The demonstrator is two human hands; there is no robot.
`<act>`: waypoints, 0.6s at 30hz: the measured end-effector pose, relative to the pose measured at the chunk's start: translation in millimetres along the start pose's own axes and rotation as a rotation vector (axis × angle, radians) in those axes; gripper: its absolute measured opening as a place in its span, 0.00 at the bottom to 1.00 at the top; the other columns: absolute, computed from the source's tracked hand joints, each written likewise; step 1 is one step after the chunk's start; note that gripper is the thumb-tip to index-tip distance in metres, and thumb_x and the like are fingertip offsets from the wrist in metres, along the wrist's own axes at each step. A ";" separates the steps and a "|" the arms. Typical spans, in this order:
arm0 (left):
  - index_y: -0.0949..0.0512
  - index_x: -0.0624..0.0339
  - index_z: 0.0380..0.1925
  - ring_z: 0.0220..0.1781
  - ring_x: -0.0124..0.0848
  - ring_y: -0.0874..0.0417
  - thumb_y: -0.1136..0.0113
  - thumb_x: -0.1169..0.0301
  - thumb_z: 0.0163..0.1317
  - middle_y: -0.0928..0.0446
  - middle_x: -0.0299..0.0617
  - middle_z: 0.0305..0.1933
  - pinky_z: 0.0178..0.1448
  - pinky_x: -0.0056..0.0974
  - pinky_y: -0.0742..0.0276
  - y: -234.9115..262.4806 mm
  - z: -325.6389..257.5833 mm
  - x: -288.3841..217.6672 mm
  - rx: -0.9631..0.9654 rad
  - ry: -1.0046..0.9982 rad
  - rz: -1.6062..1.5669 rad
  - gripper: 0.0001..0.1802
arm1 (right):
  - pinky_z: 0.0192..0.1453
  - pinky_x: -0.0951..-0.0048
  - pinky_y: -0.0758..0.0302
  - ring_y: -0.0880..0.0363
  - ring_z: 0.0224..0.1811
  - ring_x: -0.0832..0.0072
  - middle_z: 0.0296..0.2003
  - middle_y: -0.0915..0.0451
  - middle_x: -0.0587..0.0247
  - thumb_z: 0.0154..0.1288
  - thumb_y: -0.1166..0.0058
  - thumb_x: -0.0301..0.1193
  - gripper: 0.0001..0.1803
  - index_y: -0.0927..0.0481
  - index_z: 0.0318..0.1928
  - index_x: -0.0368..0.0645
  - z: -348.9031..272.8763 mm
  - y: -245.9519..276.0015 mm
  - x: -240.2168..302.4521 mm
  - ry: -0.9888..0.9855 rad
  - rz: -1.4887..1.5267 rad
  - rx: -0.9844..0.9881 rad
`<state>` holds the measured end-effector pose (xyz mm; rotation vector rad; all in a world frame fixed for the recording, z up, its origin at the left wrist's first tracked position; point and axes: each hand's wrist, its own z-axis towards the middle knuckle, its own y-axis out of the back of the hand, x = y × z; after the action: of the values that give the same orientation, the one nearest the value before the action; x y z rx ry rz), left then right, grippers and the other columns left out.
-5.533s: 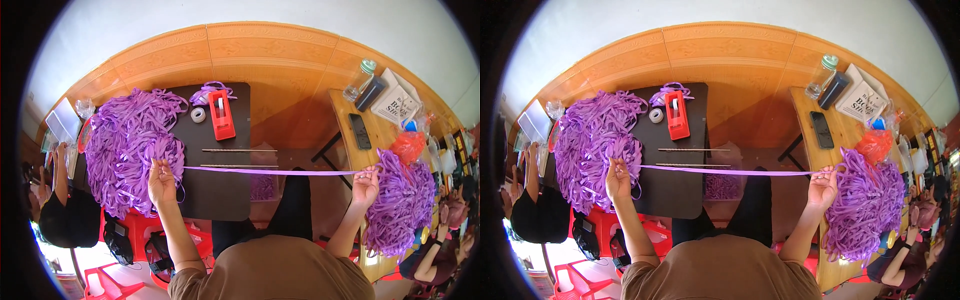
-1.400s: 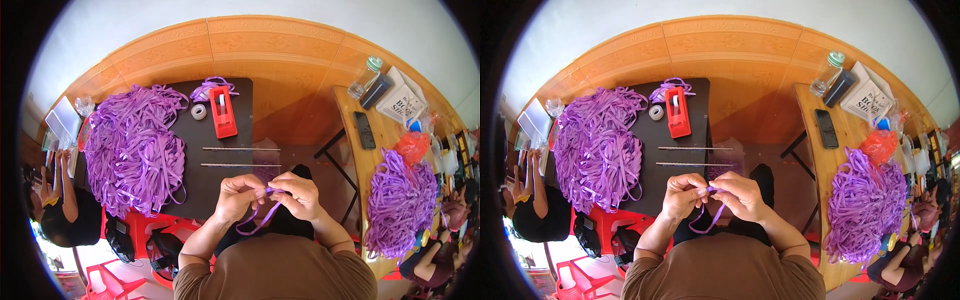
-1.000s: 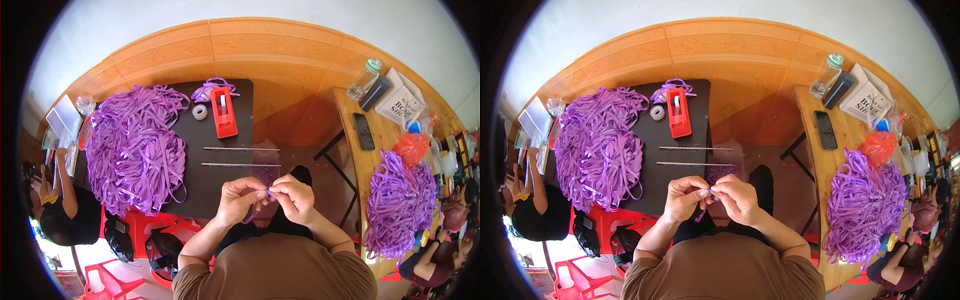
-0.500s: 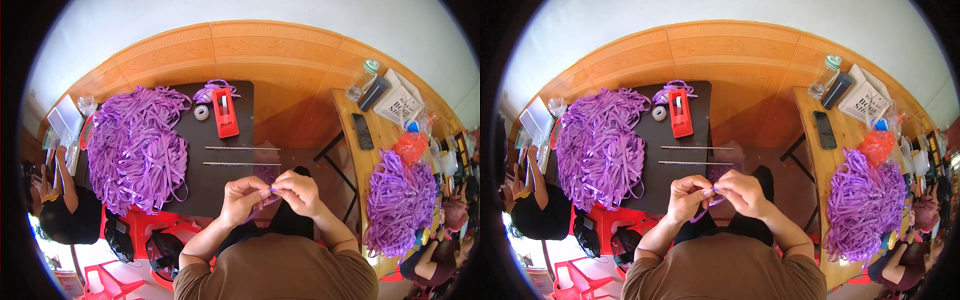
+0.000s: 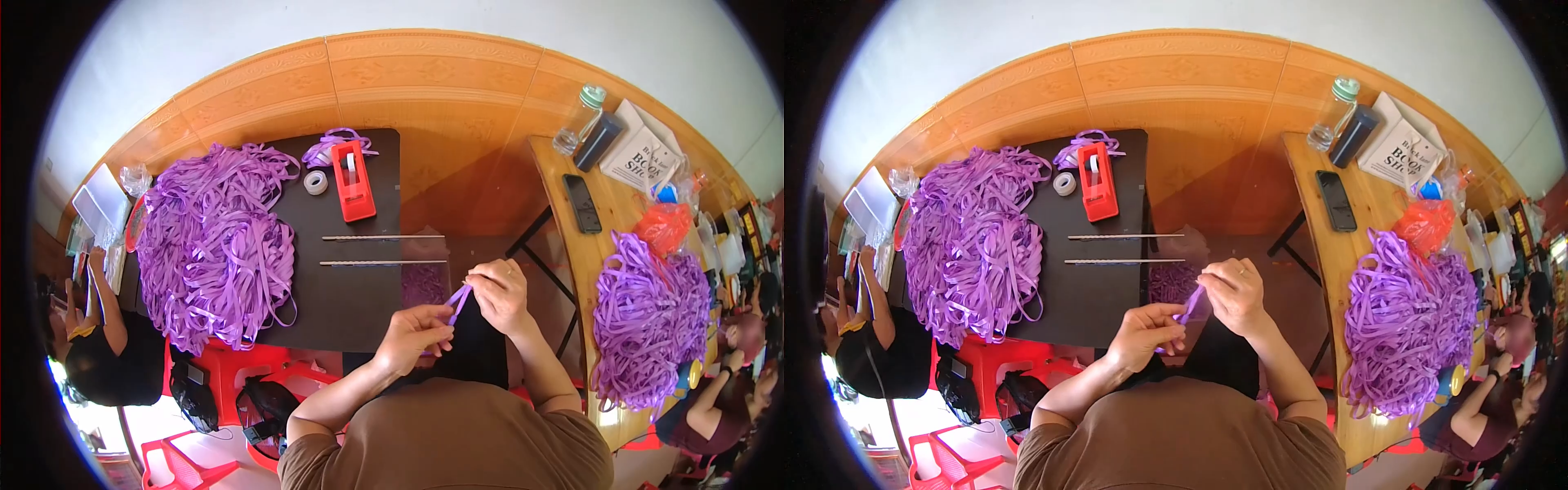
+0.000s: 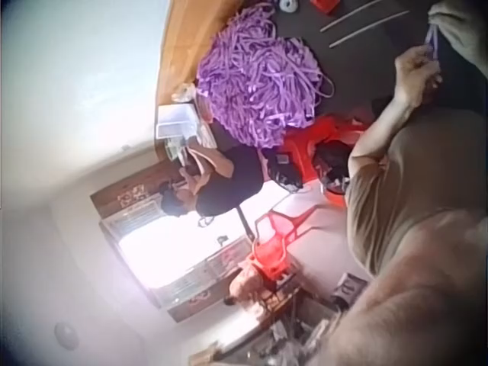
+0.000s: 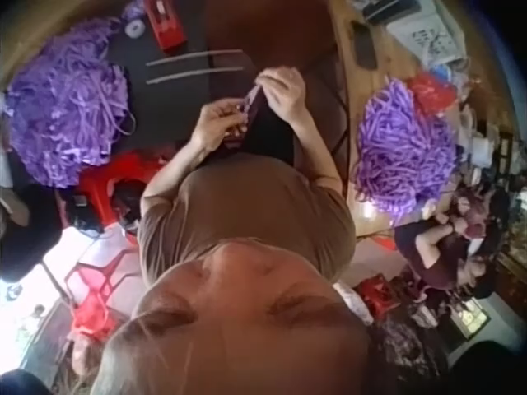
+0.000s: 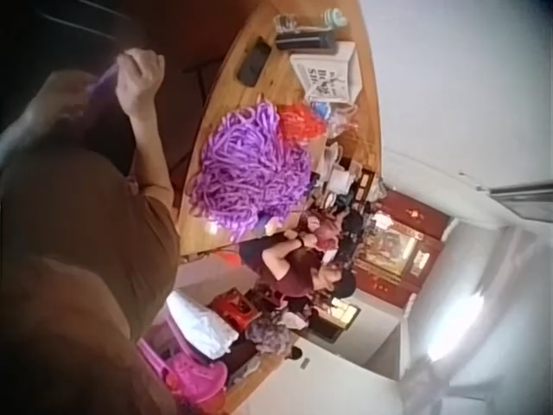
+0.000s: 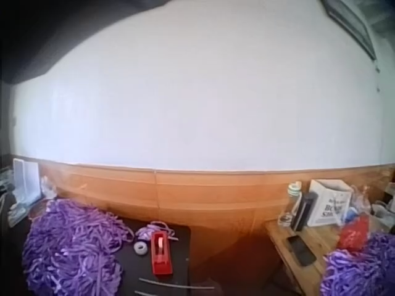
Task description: Wrapping purple ribbon pieces around metal rods and securing them with tape to assemble craft components.
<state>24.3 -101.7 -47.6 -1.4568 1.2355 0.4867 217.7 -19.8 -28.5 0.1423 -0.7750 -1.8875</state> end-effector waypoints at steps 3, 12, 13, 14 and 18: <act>0.24 0.68 0.48 0.28 0.25 0.20 0.41 0.77 0.62 0.21 0.40 0.29 0.29 0.25 0.27 -4.9 3.9 20.2 0.004 0.006 -0.038 0.14 | 0.31 0.69 0.34 0.24 0.26 0.70 0.30 0.21 0.64 0.42 0.38 0.18 0.11 0.21 0.30 0.41 -9.9 -5.3 -8.5 -0.057 0.056 -0.008; 0.20 0.66 0.36 0.26 0.21 0.22 0.39 0.74 0.62 0.20 0.40 0.27 0.30 0.24 0.29 -9.5 11.8 30.9 -0.070 0.095 -0.131 0.06 | 0.28 0.69 0.32 0.24 0.27 0.69 0.25 0.24 0.67 0.44 0.35 0.22 0.08 0.22 0.26 0.44 -36.6 -20.2 -39.9 -0.114 -0.027 0.004; 0.20 0.66 0.35 0.26 0.21 0.22 0.39 0.74 0.62 0.20 0.40 0.26 0.30 0.23 0.30 -9.8 12.0 30.9 -0.069 0.098 -0.153 0.05 | 0.28 0.69 0.32 0.24 0.27 0.69 0.25 0.24 0.67 0.44 0.35 0.22 0.08 0.22 0.26 0.44 -37.2 -21.2 -41.8 -0.114 -0.026 0.004; 0.20 0.65 0.34 0.25 0.21 0.22 0.39 0.74 0.62 0.20 0.40 0.25 0.29 0.23 0.31 -10.1 12.3 30.8 -0.067 0.101 -0.175 0.05 | 0.28 0.69 0.31 0.24 0.26 0.69 0.24 0.24 0.67 0.44 0.35 0.22 0.08 0.22 0.25 0.44 -37.3 -22.0 -43.8 -0.108 -0.042 0.004; 0.20 0.65 0.34 0.25 0.21 0.22 0.39 0.74 0.62 0.20 0.39 0.26 0.30 0.23 0.31 -7.1 22.4 38.0 -0.065 0.066 -0.172 0.05 | 0.28 0.69 0.31 0.24 0.26 0.68 0.24 0.25 0.66 0.45 0.36 0.21 0.08 0.23 0.25 0.43 -34.5 -34.5 -59.6 -0.087 -0.075 -0.058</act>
<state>51.8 -98.5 -82.7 -1.6298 1.1425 0.3681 232.4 24.6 -89.7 0.0537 -0.7828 -1.9962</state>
